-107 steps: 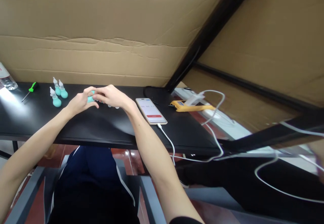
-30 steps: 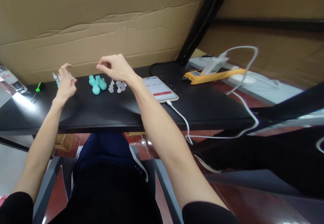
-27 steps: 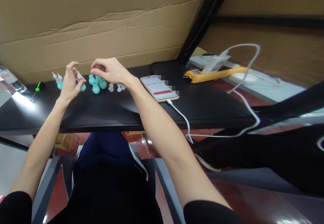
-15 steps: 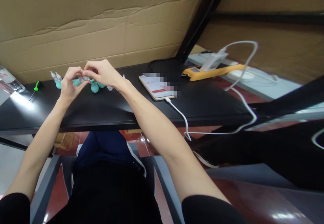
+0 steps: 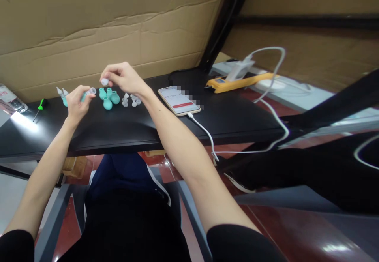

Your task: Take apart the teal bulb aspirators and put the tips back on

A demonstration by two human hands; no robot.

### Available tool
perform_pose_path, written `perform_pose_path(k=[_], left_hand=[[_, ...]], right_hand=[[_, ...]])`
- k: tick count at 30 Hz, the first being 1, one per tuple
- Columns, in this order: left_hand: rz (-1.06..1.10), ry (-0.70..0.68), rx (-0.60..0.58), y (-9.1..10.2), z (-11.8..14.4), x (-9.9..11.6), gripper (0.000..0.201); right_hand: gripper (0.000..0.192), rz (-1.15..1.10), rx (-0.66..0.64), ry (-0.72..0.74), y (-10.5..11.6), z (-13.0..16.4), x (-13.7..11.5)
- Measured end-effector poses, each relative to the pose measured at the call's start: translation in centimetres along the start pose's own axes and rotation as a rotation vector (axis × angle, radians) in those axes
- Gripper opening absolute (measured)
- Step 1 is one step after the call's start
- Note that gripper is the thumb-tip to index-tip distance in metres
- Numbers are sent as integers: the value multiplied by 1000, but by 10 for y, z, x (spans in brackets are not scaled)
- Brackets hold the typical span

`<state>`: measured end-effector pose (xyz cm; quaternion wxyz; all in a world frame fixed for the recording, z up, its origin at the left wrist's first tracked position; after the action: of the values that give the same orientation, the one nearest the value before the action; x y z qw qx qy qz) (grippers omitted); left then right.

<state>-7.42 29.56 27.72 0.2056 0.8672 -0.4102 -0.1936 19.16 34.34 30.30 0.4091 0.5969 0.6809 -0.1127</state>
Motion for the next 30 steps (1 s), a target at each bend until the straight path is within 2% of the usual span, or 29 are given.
perform_pose_path(k=[2, 4, 7, 10, 17, 21, 26, 30], left_hand=[[10, 6, 14, 3, -1, 2, 72], [11, 17, -23, 6, -1, 6, 69], [-6, 42, -142, 6, 1, 10, 66], [-24, 72, -210, 5, 3, 10, 58], [-71, 106, -236, 2, 5, 2, 45], [-94, 101, -239, 0, 6, 1, 45], [-94, 109, -243, 0, 7, 0, 43], [-105, 112, -242, -3, 8, 1, 41]], right_hand=[[58, 85, 83, -60, 13, 0, 7], [47, 286, 105, -139, 27, 2, 15], [32, 563, 17, -265, 42, 4, 29], [25, 673, -103, -326, 49, 5, 41], [16, 706, -333, -399, 53, 8, 41], [9, 712, -399, -444, 52, 11, 33], [12, 705, -383, -450, 53, 12, 29], [13, 689, -256, -340, 51, 13, 19]])
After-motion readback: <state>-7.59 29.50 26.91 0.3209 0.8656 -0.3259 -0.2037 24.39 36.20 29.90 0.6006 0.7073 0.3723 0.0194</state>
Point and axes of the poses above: each hand's wrist, its own z-axis away from the middle knuckle, its own y-axis out of the back of the hand, x = y × z, the point moved 1 cm from there along -z, towards the middle knuckle, and after that the axes turned 11 degrees about -y, right-handed, at the moved point
